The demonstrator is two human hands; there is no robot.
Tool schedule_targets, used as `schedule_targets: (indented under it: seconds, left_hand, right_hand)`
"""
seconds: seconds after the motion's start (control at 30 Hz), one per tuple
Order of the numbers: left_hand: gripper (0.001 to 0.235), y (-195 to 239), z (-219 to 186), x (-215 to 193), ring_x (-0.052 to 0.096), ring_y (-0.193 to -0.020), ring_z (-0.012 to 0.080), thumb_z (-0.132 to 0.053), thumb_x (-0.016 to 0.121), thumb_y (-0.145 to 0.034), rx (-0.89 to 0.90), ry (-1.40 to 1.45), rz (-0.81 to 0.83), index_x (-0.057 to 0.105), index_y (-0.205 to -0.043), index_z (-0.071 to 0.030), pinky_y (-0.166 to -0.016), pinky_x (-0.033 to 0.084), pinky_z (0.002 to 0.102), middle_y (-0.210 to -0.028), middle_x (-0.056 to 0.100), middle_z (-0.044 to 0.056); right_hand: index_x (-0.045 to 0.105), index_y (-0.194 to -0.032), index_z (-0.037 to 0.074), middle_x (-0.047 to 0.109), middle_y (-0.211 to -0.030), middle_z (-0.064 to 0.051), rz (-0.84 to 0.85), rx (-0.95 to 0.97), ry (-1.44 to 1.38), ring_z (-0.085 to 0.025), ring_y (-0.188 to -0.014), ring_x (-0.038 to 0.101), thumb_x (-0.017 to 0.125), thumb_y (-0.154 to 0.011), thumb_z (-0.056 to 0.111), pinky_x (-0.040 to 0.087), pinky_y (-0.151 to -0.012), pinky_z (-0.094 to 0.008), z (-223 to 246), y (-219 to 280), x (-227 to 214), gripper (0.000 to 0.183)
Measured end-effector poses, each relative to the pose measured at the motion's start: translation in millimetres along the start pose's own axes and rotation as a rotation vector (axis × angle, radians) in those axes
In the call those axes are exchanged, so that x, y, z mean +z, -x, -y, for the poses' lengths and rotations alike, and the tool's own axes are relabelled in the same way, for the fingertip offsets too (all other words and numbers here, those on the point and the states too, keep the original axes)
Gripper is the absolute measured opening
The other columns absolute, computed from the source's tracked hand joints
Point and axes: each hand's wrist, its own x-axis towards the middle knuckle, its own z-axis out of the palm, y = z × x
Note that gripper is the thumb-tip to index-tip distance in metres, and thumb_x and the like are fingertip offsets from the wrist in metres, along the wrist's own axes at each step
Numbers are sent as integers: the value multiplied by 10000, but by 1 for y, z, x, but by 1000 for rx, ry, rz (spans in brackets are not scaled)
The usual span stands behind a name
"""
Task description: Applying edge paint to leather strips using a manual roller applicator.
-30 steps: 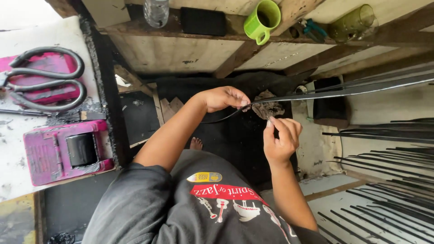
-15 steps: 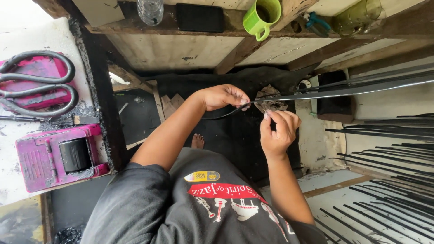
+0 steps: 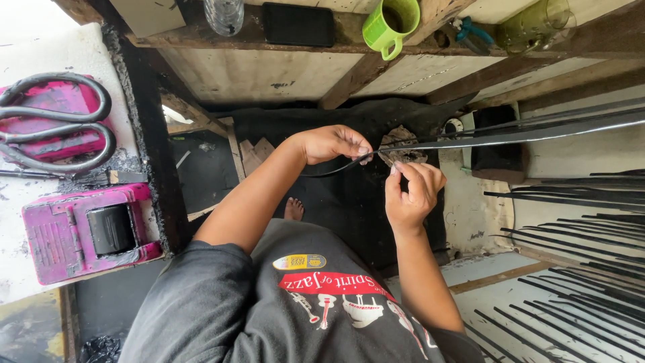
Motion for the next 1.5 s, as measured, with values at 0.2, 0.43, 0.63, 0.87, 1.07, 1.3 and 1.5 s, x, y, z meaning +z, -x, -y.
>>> schedule_targets:
  seconds: [0.2,0.43,0.63,0.87,1.07,1.3,1.5]
  left_hand:
    - [171,-1,5,-2,646,-786,68,-229,778,-913,-5,9,-4,792,-998,-82,-753,457,196,-849,763,17]
    - [157,3,-5,3,628,-781,62,-222,774,-918,-3,4,-2,789,-990,-83,-748,448,193,-844,751,6]
    - [177,3,-5,3,627,-781,71,-230,777,-914,1,7,-2,792,-1003,-78,-750,448,197,-853,760,26]
    - [170,2,-3,2,630,-783,66,-224,774,-917,7,-1,-2,790,-1000,-76,-748,450,195,-855,761,21]
    - [174,4,-8,3,618,-780,71,-224,771,-921,7,-4,2,792,-1008,-74,-750,442,201,-849,757,20]
    - [170,4,-11,2,611,-775,63,-231,770,-924,0,-11,0,791,-999,-80,-749,438,199,-839,750,3]
    - [177,6,-12,4,601,-782,70,-234,771,-926,-8,0,6,790,-1010,-80,-745,433,205,-843,744,7]
  right_hand:
    - [745,-953,45,702,-885,-37,-12,3,13,-238,-858,629,748,-877,-57,438,-887,-380,-1,1,-1,127]
    - [740,-948,51,692,-874,-31,-1,3,10,-240,-858,627,747,-876,-54,443,-884,-382,1,-1,-2,128]
    - [752,-968,43,705,-894,-42,-23,5,29,-242,-866,631,752,-884,-47,434,-890,-383,0,-1,-4,123]
    - [750,-956,67,685,-870,-21,6,-17,38,-229,-852,627,756,-875,-35,433,-896,-385,4,-1,-1,131]
    - [751,-954,70,681,-866,-12,13,-17,38,-226,-855,623,753,-880,-26,417,-906,-382,5,0,1,122]
    - [755,-949,71,687,-862,-17,9,-24,46,-230,-844,628,756,-874,-18,417,-908,-386,4,0,1,117]
    - [758,-945,83,676,-850,-6,14,-45,57,-222,-838,617,741,-856,-27,405,-906,-395,5,0,4,142]
